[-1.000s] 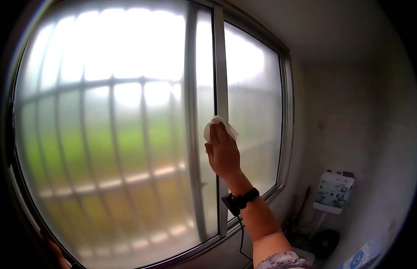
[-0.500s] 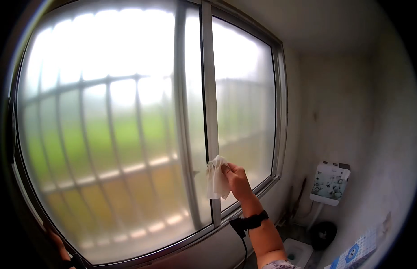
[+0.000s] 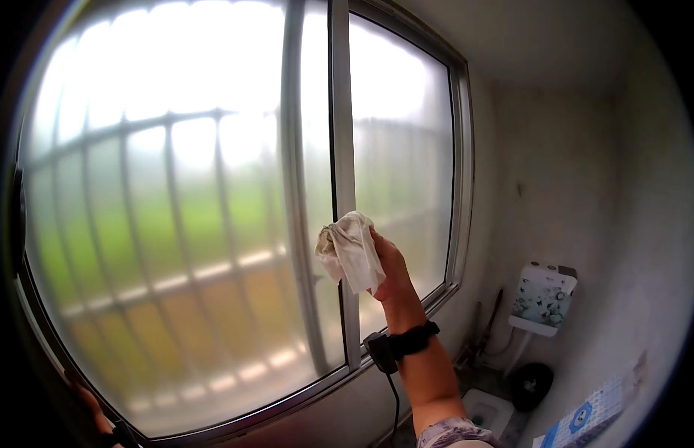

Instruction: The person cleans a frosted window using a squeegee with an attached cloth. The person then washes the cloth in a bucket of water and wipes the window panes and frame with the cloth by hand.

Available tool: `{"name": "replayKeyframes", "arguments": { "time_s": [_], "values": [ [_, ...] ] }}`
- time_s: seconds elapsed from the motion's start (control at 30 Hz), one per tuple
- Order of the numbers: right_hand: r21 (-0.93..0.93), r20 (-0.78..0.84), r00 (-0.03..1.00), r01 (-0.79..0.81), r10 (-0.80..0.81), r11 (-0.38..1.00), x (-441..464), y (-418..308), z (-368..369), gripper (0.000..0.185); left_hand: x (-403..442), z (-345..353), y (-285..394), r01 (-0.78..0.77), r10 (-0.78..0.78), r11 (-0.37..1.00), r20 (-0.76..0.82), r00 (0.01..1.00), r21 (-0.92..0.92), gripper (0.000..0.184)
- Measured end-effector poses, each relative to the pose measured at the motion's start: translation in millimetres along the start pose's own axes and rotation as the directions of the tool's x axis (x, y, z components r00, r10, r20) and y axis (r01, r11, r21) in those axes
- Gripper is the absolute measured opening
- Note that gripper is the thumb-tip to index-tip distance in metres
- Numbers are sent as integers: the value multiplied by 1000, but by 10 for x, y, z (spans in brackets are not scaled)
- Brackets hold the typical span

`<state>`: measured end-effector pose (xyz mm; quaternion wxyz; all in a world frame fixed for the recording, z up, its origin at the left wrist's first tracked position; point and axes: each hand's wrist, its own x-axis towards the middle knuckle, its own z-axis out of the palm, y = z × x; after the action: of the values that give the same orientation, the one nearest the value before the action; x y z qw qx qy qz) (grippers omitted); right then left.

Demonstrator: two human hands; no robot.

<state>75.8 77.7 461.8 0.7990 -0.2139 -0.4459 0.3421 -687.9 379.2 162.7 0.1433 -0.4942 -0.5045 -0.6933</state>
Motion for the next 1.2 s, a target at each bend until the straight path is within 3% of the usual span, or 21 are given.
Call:
{"name": "replayKeyframes", "arguments": {
  "time_s": [0.17, 0.27, 0.37, 0.43, 0.5, 0.57, 0.63, 0.7, 0.77, 0.9, 0.93, 0.97, 1.03, 1.07, 1.1, 1.13, 1.17, 1.2],
  "values": [
    [164, 65, 996, -75, 66, 984, 60, 37, -101, 34, 23, -144, 392, 183, -151, 902, 109, 982, -391, 48],
    [88, 127, 991, 18, -29, 996, 120, 84, -129, 33, 45, -202, 515, 187, -167, 949, 97, 981, -254, 49],
    [23, 94, 983, 154, -155, 988, 197, 104, -83, 26, 38, -251, 571, 237, -212, 927, 113, 971, -290, 48],
    [-321, -31, 949, 288, -314, 902, 308, 117, -71, 21, 38, -252, 387, 202, -186, 948, 84, 979, -247, 47],
    [-375, -77, 914, 344, -399, 861, 439, 144, 32, 22, 27, -218, 86, 170, -162, 965, 55, 985, -202, 47],
    [-714, 9, 734, 480, -679, 509, 641, 158, 74, 21, 2, -171, -107, 61, -61, 998, 12, 998, -34, 47],
    [-723, 25, 660, 531, -751, 442, 786, 154, 222, 17, -14, -149, -31, 71, -71, 997, 9, 997, -40, 48],
    [-826, 354, 369, 554, -859, -103, 911, 178, 328, 15, -52, -151, 117, 77, -77, 996, 4, 997, -48, 50],
    [-825, 498, 353, 473, -792, -308, 1000, 339, 395, 13, -82, -206, 520, 220, -219, 973, 16, 976, -68, 52],
    [-829, 513, 478, 491, -713, -268, 727, 460, 459, 19, -114, -168, 627, 235, -235, 968, 16, 972, -85, 54],
    [-809, 553, 528, 524, -644, -266, 658, 456, 448, 26, -120, -214, 642, 260, -266, 961, 59, 962, 91, 54],
    [-806, 554, 519, 530, -651, -263, 638, 433, 408, 26, -102, -202, 577, 257, -262, 962, 47, 964, 89, 54],
    [-670, 730, 485, 647, -482, -364, 640, 356, 301, 37, -80, -102, 267, 319, -319, 947, 13, 948, -31, 53],
    [-667, 734, 503, 662, -456, -343, 673, 309, 276, 33, -55, -76, 24, 317, -317, 948, 9, 948, -37, 53],
    [-668, 733, 501, 660, -460, -345, 711, 258, 239, 33, -10, -104, -215, 164, -162, 986, 60, 985, -24, 53],
    [-699, 707, 572, 657, -416, -283, 781, 194, 214, 31, 36, -91, -311, 5, -2, 1000, 110, 994, -20, 53],
    [-727, 680, 637, 650, -364, -221, 848, 135, 229, 29, 43, -42, -295, 3, 0, 1000, 104, 995, -24, 53],
    [-699, 701, 577, 673, -420, -241, 957, 36, 335, 27, 87, -8, -225, 77, -81, 986, -16, 997, -148, 51]
  ]
}}
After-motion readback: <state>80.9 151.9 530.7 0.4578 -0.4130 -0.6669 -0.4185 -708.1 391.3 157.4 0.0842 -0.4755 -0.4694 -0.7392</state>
